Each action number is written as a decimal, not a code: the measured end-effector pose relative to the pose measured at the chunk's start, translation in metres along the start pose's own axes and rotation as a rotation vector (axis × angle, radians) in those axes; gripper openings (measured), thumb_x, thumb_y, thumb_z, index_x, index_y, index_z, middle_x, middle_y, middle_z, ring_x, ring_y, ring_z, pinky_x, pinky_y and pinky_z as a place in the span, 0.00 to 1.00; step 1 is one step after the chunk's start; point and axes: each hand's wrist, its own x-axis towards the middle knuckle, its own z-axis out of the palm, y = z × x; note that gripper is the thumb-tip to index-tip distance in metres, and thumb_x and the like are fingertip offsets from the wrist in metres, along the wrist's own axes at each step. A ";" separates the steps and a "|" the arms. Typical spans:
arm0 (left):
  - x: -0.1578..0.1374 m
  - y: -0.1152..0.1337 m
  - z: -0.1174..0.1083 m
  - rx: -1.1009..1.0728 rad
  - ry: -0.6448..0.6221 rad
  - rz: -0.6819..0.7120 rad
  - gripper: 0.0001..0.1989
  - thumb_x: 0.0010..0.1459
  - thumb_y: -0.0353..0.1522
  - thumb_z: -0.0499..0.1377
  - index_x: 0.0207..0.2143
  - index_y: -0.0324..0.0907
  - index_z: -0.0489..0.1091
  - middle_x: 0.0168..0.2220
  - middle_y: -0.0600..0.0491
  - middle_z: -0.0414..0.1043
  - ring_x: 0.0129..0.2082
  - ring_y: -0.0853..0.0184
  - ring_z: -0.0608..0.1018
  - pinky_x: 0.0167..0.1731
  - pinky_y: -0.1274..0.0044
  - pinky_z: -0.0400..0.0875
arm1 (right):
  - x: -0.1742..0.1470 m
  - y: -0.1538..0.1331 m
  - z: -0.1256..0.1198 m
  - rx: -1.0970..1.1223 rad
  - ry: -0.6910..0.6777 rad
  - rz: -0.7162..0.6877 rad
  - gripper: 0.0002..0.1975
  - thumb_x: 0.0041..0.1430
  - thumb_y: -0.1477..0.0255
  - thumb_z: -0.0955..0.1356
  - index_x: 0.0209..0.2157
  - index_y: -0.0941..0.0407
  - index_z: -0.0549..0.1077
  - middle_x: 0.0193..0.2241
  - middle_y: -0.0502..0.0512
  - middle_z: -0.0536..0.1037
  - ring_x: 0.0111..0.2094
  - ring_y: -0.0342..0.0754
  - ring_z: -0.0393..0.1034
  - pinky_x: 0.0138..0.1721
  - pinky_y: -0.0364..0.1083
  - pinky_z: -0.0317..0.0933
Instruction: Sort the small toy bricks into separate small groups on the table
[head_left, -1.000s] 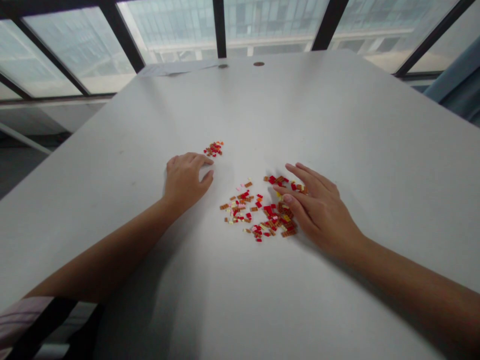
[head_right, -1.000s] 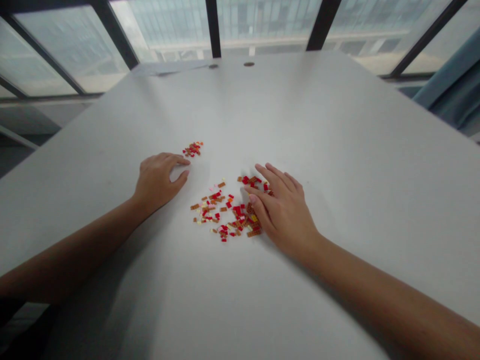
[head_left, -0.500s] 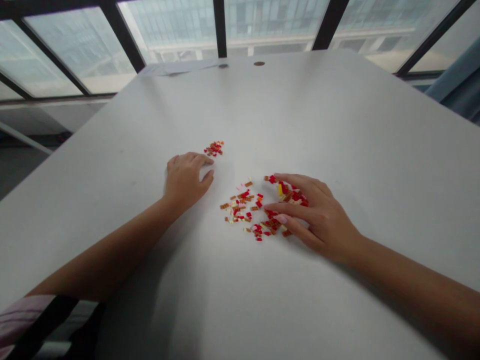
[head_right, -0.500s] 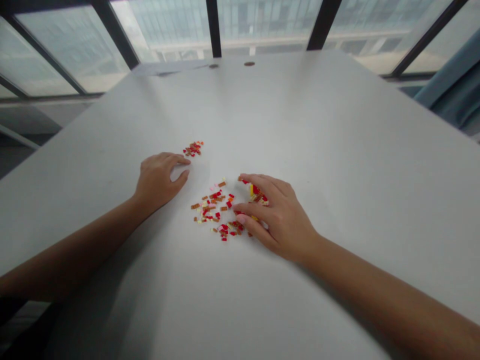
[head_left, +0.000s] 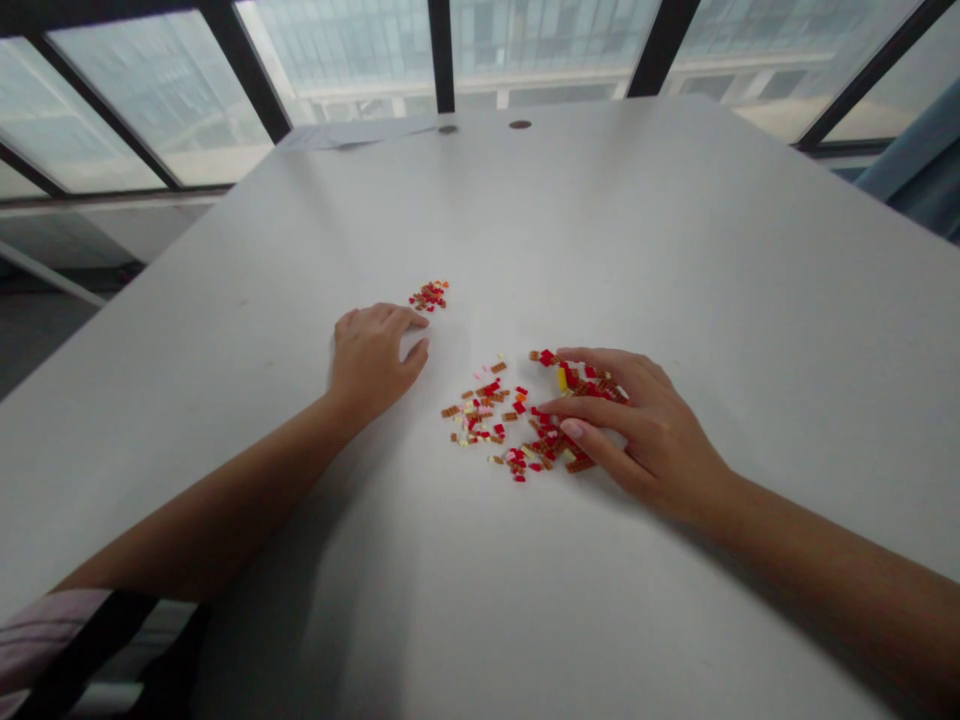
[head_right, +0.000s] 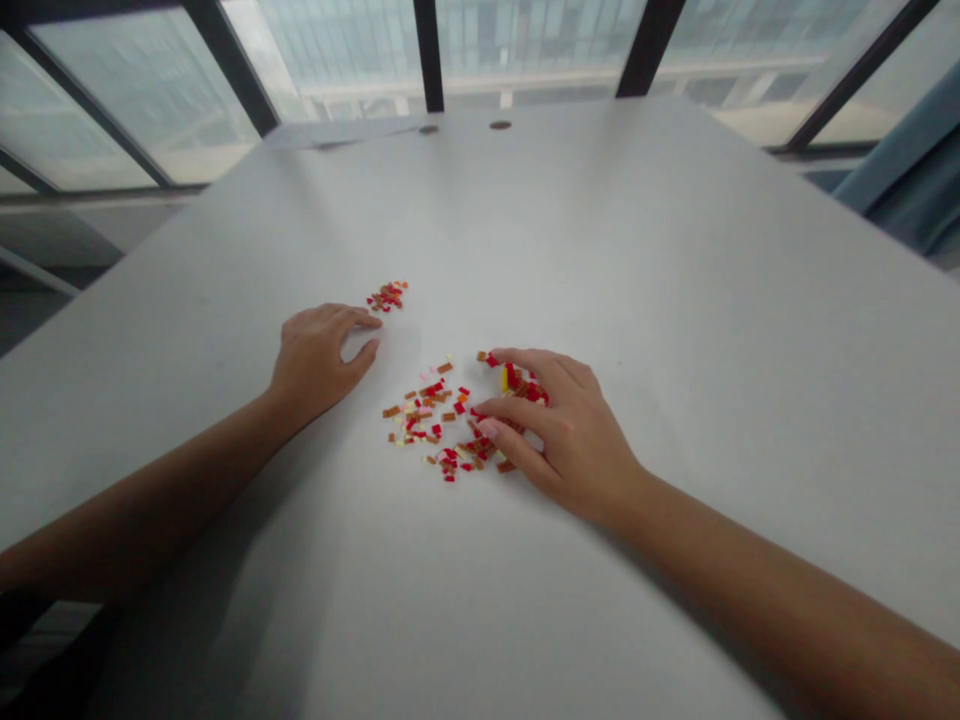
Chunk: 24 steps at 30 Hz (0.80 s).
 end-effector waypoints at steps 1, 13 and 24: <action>0.000 0.000 0.000 0.002 -0.005 -0.001 0.12 0.61 0.34 0.56 0.45 0.45 0.75 0.49 0.47 0.79 0.54 0.52 0.77 0.58 0.55 0.63 | 0.000 0.000 0.001 -0.002 -0.008 -0.003 0.14 0.70 0.68 0.63 0.42 0.52 0.82 0.55 0.65 0.75 0.54 0.58 0.71 0.53 0.60 0.66; -0.001 0.003 -0.003 0.021 -0.032 -0.001 0.12 0.62 0.35 0.55 0.45 0.45 0.74 0.50 0.47 0.78 0.54 0.53 0.76 0.60 0.55 0.61 | 0.000 0.001 0.009 -0.003 -0.052 0.073 0.13 0.67 0.68 0.65 0.42 0.49 0.83 0.58 0.64 0.73 0.57 0.61 0.70 0.54 0.65 0.65; -0.002 -0.001 0.001 -0.083 0.182 0.083 0.10 0.60 0.32 0.57 0.44 0.47 0.72 0.48 0.49 0.78 0.52 0.55 0.77 0.57 0.58 0.65 | -0.001 0.003 0.009 0.077 -0.027 0.153 0.11 0.62 0.72 0.67 0.39 0.48 0.82 0.56 0.60 0.76 0.55 0.60 0.72 0.55 0.66 0.66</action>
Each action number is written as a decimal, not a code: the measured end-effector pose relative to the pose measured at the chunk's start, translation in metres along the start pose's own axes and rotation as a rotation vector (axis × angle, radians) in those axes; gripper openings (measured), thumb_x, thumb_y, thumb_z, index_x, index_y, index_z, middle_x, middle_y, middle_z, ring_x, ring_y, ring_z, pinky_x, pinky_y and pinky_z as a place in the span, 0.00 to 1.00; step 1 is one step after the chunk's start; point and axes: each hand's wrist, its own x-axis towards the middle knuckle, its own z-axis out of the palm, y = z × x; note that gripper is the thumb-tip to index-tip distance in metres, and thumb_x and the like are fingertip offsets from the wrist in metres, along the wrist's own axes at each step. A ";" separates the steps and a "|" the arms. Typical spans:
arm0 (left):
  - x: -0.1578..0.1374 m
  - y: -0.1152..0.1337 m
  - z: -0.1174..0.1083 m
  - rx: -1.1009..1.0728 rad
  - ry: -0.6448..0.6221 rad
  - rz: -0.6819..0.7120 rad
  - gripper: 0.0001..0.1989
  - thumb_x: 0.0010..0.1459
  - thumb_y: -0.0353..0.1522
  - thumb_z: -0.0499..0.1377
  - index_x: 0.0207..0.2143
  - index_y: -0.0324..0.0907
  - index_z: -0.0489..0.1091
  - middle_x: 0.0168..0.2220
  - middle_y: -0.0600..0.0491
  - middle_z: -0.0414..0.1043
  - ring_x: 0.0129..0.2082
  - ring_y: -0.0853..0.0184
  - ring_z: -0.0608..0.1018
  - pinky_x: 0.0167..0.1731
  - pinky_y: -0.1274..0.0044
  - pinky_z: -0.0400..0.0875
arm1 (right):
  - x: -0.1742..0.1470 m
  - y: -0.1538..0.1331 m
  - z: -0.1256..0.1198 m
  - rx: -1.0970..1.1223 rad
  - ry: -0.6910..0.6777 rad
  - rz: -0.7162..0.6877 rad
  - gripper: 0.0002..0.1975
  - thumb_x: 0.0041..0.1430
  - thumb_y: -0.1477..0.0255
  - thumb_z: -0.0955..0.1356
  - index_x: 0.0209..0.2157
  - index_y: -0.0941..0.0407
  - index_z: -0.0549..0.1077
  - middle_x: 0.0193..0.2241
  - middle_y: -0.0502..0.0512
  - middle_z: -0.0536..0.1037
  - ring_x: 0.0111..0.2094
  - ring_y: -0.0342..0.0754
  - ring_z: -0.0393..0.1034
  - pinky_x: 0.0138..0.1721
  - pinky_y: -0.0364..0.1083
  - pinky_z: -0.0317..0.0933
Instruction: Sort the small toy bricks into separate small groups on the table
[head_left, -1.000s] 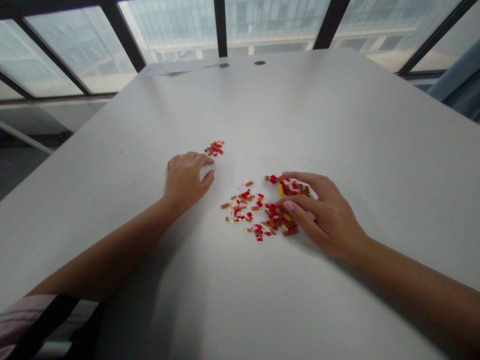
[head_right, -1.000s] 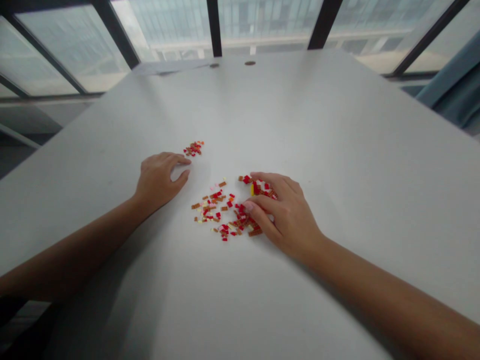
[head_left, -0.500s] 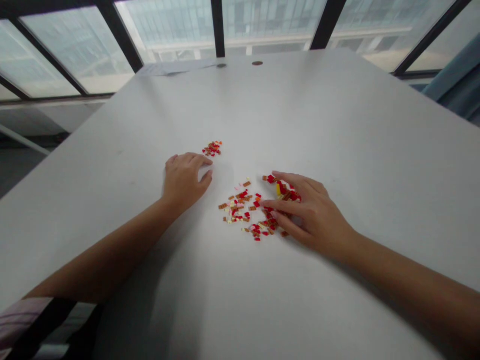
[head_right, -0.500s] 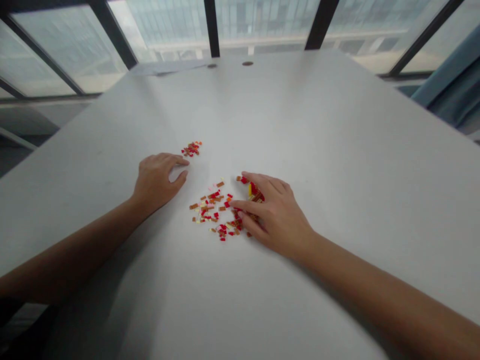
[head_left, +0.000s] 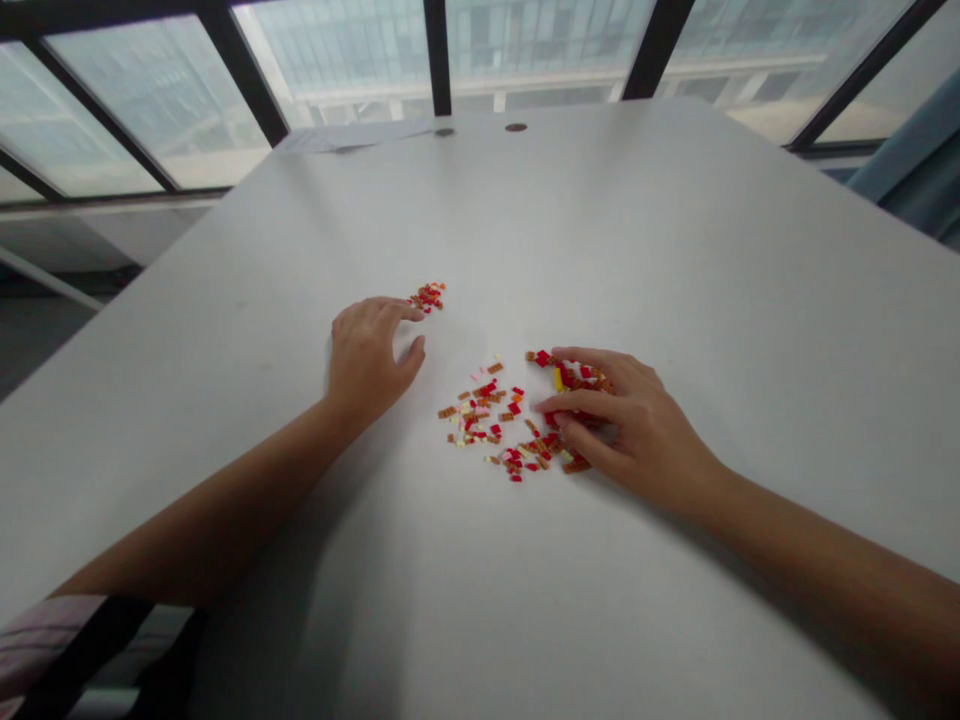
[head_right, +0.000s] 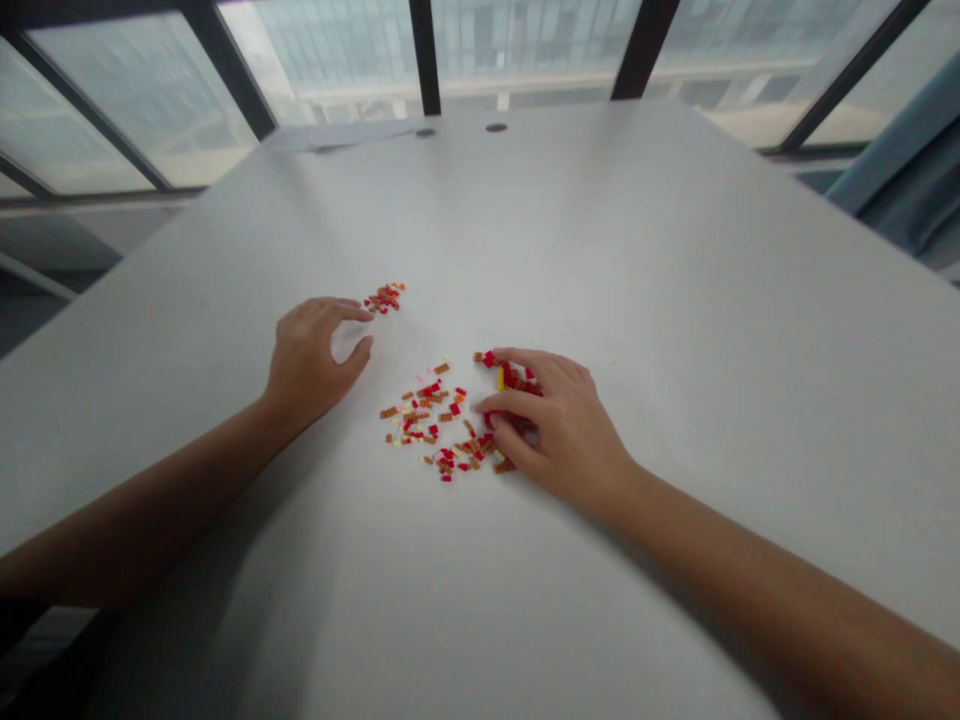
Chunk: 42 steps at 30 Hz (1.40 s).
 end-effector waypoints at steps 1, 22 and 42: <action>0.000 0.002 -0.001 -0.009 0.019 0.014 0.09 0.60 0.32 0.58 0.43 0.47 0.72 0.49 0.49 0.78 0.52 0.56 0.77 0.57 0.59 0.65 | 0.000 0.000 0.000 0.006 0.002 0.006 0.11 0.62 0.72 0.67 0.39 0.48 0.82 0.56 0.60 0.76 0.55 0.60 0.72 0.55 0.66 0.66; -0.011 0.027 -0.014 0.047 0.080 0.372 0.05 0.64 0.32 0.57 0.41 0.49 0.72 0.52 0.51 0.77 0.57 0.59 0.76 0.63 0.57 0.61 | 0.002 0.000 -0.005 0.086 -0.005 0.049 0.09 0.60 0.73 0.66 0.35 0.50 0.80 0.55 0.60 0.76 0.55 0.61 0.72 0.54 0.66 0.65; -0.011 0.027 -0.014 0.050 0.024 0.327 0.05 0.63 0.33 0.57 0.39 0.49 0.72 0.52 0.53 0.76 0.57 0.59 0.76 0.64 0.55 0.59 | 0.006 0.008 -0.016 -0.081 -0.137 -0.022 0.06 0.61 0.68 0.70 0.35 0.49 0.81 0.52 0.59 0.79 0.56 0.64 0.72 0.53 0.69 0.66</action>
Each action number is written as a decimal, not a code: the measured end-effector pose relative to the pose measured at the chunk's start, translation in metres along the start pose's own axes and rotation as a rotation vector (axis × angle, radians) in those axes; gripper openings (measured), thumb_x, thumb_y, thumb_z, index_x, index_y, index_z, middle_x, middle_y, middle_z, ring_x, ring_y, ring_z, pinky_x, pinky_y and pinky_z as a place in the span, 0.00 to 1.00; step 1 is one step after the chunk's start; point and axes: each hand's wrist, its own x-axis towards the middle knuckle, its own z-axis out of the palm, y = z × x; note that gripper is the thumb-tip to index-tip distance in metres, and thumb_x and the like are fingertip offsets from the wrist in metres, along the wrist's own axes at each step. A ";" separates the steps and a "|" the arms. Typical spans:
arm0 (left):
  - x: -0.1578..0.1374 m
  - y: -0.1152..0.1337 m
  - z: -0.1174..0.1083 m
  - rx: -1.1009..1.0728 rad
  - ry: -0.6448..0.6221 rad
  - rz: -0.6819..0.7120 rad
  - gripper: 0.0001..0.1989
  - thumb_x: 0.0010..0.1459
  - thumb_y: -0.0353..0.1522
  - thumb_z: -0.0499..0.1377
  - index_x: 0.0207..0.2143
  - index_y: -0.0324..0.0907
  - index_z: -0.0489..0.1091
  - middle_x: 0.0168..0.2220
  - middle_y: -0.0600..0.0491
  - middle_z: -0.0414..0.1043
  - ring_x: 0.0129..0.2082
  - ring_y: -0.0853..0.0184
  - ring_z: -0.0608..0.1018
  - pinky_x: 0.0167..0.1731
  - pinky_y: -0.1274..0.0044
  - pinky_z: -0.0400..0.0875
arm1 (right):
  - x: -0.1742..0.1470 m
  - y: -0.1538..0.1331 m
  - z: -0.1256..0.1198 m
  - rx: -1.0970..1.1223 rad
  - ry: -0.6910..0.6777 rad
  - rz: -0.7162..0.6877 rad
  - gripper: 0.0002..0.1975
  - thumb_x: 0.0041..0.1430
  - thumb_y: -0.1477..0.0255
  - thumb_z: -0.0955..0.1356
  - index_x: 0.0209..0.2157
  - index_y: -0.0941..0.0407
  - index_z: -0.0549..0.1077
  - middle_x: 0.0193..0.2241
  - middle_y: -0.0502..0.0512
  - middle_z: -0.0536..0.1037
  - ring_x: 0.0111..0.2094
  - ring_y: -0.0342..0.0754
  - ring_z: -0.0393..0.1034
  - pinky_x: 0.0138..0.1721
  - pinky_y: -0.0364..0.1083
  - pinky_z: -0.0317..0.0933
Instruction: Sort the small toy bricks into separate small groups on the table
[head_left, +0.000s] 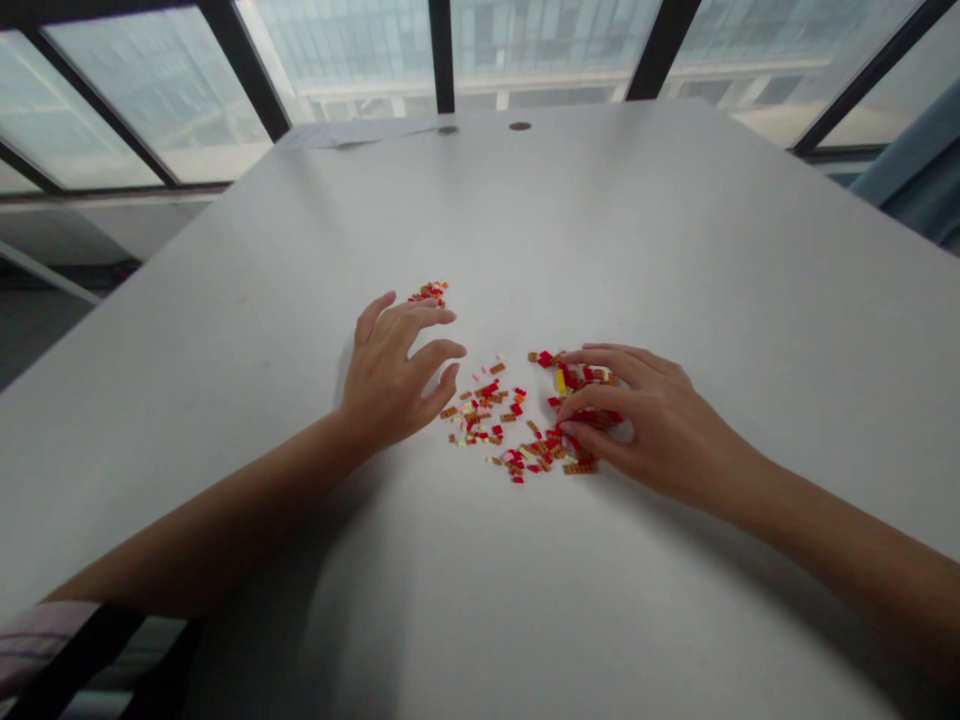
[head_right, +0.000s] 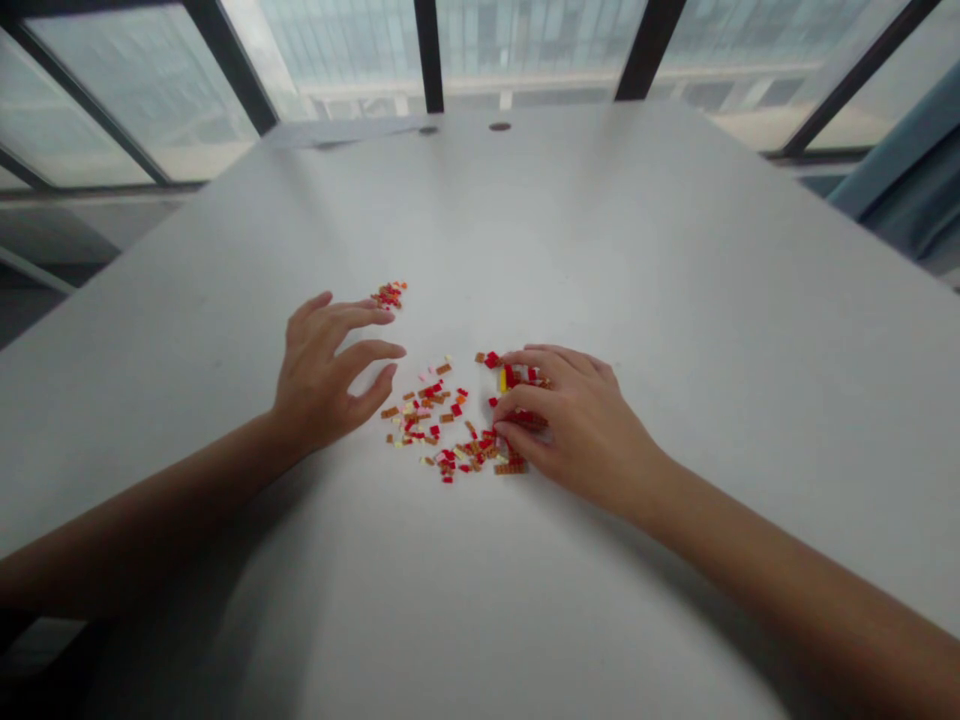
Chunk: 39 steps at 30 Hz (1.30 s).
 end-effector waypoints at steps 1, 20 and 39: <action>0.000 0.000 0.000 0.008 0.002 0.004 0.04 0.63 0.33 0.57 0.39 0.49 0.72 0.52 0.53 0.76 0.57 0.59 0.76 0.64 0.55 0.60 | 0.000 0.000 0.000 -0.001 0.000 -0.001 0.06 0.61 0.68 0.70 0.35 0.49 0.81 0.52 0.59 0.79 0.56 0.63 0.72 0.53 0.68 0.66; 0.000 0.001 -0.001 -0.010 0.038 0.049 0.04 0.63 0.32 0.58 0.38 0.49 0.72 0.52 0.53 0.77 0.57 0.60 0.76 0.64 0.56 0.59 | -0.001 -0.004 -0.004 -0.122 -0.026 -0.076 0.10 0.61 0.72 0.71 0.39 0.44 0.83 0.53 0.58 0.79 0.56 0.63 0.71 0.52 0.66 0.65; 0.000 0.034 -0.011 -0.182 -0.005 0.111 0.07 0.63 0.39 0.64 0.37 0.46 0.76 0.54 0.47 0.75 0.58 0.55 0.76 0.64 0.55 0.59 | 0.002 -0.016 0.000 0.000 0.134 -0.025 0.06 0.65 0.70 0.68 0.38 0.51 0.78 0.50 0.61 0.80 0.49 0.60 0.75 0.44 0.60 0.68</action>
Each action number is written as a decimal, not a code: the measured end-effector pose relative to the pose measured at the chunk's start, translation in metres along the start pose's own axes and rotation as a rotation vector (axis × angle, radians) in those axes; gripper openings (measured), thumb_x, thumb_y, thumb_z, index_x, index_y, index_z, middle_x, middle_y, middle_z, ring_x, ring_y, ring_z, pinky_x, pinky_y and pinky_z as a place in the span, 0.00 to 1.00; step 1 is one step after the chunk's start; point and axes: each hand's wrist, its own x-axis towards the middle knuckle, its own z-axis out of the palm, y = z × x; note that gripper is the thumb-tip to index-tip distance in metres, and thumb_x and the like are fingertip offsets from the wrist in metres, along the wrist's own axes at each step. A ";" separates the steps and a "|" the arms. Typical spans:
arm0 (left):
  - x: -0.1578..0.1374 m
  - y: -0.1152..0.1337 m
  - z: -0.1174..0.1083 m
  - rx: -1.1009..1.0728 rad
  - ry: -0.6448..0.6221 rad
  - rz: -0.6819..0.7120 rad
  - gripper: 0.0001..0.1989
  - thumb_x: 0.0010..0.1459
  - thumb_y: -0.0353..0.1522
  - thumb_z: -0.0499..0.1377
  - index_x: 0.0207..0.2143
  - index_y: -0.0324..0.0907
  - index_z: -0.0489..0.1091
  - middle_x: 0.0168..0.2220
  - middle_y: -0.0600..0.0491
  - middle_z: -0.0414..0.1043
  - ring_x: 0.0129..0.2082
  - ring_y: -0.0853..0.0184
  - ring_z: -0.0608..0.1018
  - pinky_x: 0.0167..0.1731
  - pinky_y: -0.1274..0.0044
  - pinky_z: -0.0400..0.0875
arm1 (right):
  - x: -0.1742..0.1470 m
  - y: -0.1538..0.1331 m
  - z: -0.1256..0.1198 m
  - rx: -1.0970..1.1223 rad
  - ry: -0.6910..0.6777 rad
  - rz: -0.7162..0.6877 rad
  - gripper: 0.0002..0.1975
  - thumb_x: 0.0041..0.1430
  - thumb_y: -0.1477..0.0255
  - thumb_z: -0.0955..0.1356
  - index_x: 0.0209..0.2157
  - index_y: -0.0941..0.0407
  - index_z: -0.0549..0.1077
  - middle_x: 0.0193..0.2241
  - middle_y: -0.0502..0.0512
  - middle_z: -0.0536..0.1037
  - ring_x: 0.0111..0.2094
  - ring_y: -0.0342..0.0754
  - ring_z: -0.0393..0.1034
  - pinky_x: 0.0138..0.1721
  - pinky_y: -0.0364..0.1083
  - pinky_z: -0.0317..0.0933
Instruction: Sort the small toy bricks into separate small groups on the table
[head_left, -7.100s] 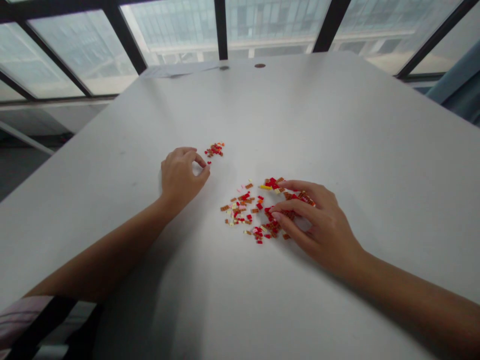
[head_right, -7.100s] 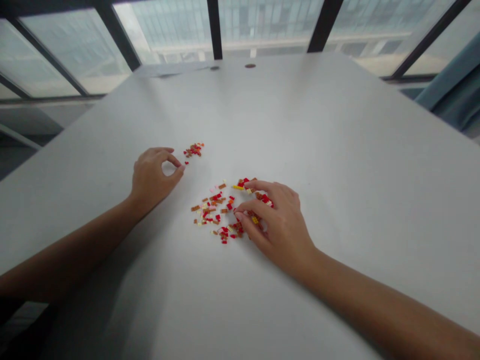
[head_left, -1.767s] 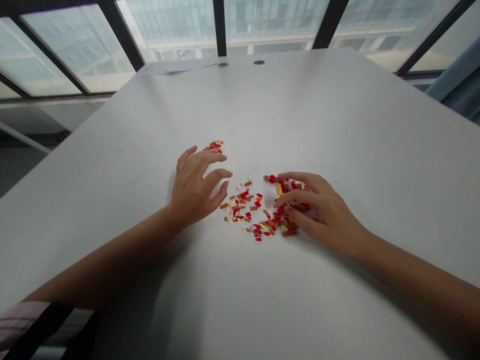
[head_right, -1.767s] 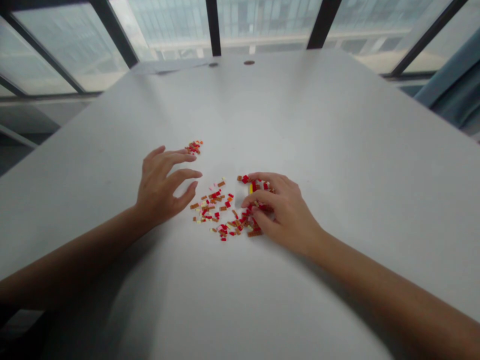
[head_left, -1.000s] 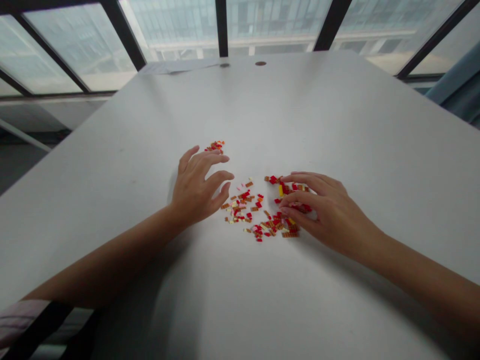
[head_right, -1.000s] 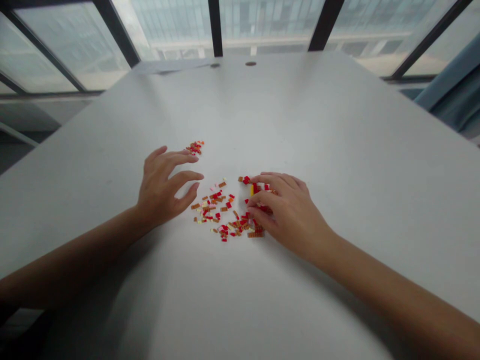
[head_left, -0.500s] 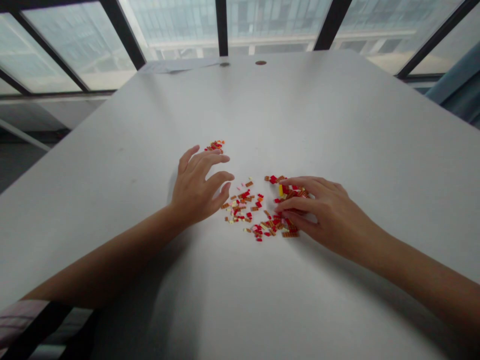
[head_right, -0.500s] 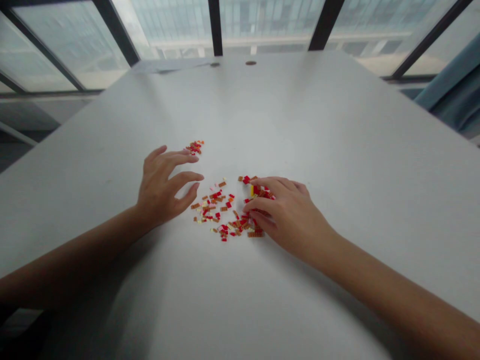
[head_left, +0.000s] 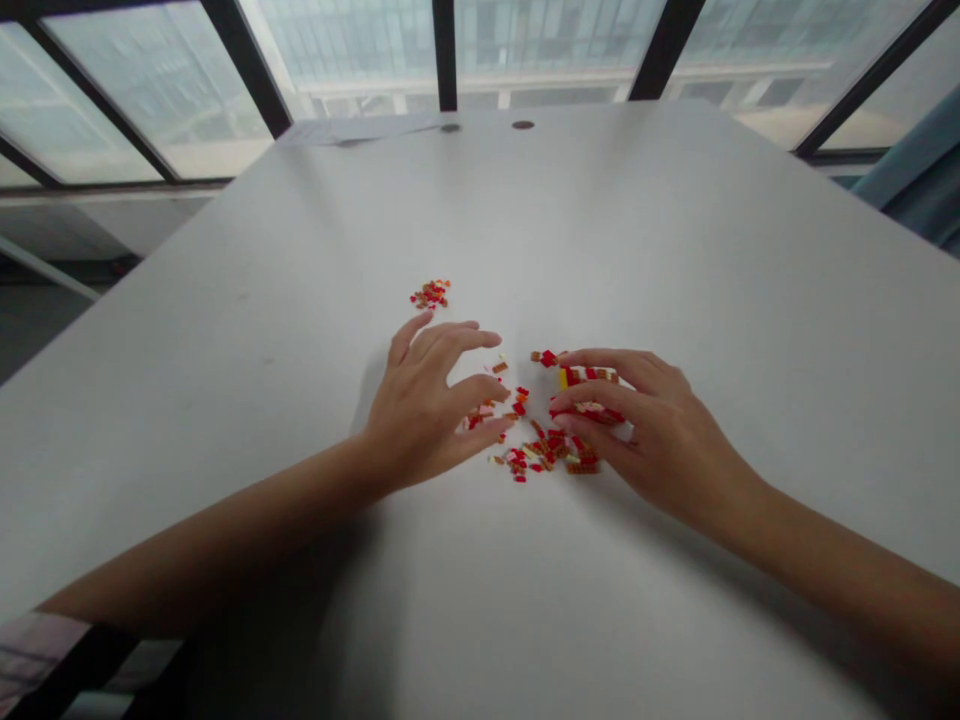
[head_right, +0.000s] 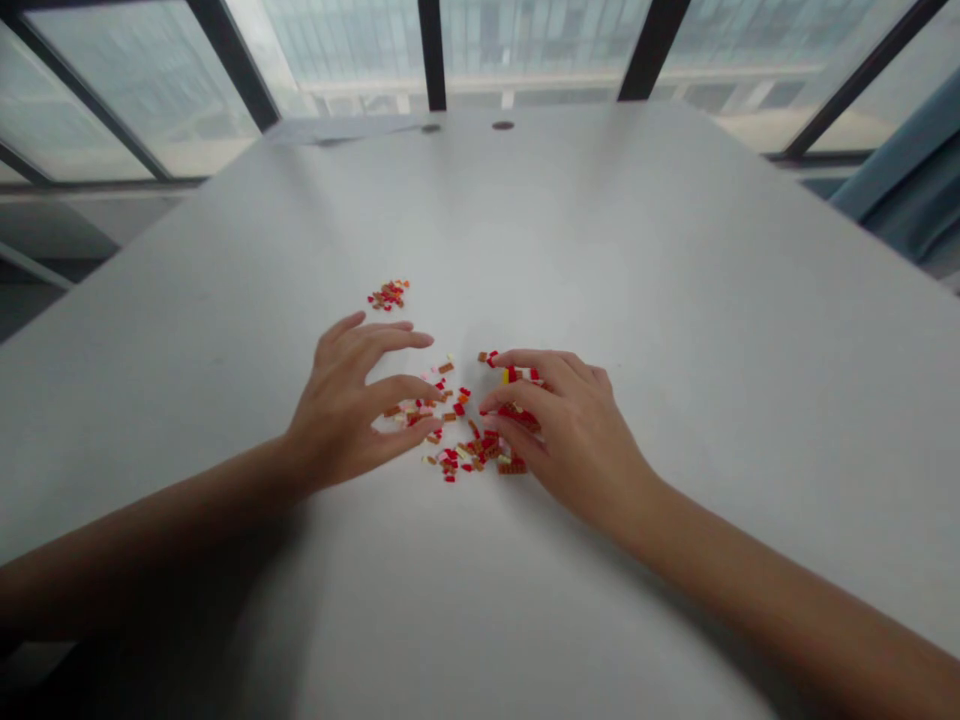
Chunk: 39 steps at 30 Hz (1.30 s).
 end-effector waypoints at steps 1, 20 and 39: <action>0.001 0.006 0.000 -0.039 -0.031 -0.013 0.08 0.62 0.41 0.65 0.38 0.46 0.76 0.55 0.46 0.75 0.58 0.55 0.75 0.64 0.55 0.58 | 0.000 -0.003 0.001 0.021 0.012 0.006 0.05 0.65 0.70 0.68 0.38 0.52 0.78 0.50 0.61 0.80 0.49 0.59 0.75 0.44 0.60 0.69; 0.007 0.026 -0.002 -0.104 0.014 -0.055 0.03 0.63 0.34 0.65 0.35 0.46 0.76 0.53 0.49 0.77 0.57 0.59 0.76 0.62 0.60 0.62 | 0.000 -0.018 0.008 0.197 0.086 0.066 0.05 0.65 0.71 0.68 0.37 0.49 0.79 0.48 0.59 0.79 0.50 0.57 0.75 0.48 0.61 0.70; -0.007 -0.082 0.020 0.064 0.003 -0.543 0.02 0.56 0.34 0.66 0.33 0.49 0.80 0.46 0.50 0.80 0.50 0.54 0.78 0.58 0.55 0.65 | -0.009 -0.007 0.018 0.091 0.078 0.078 0.13 0.66 0.71 0.66 0.51 0.53 0.73 0.49 0.63 0.79 0.52 0.57 0.73 0.50 0.59 0.69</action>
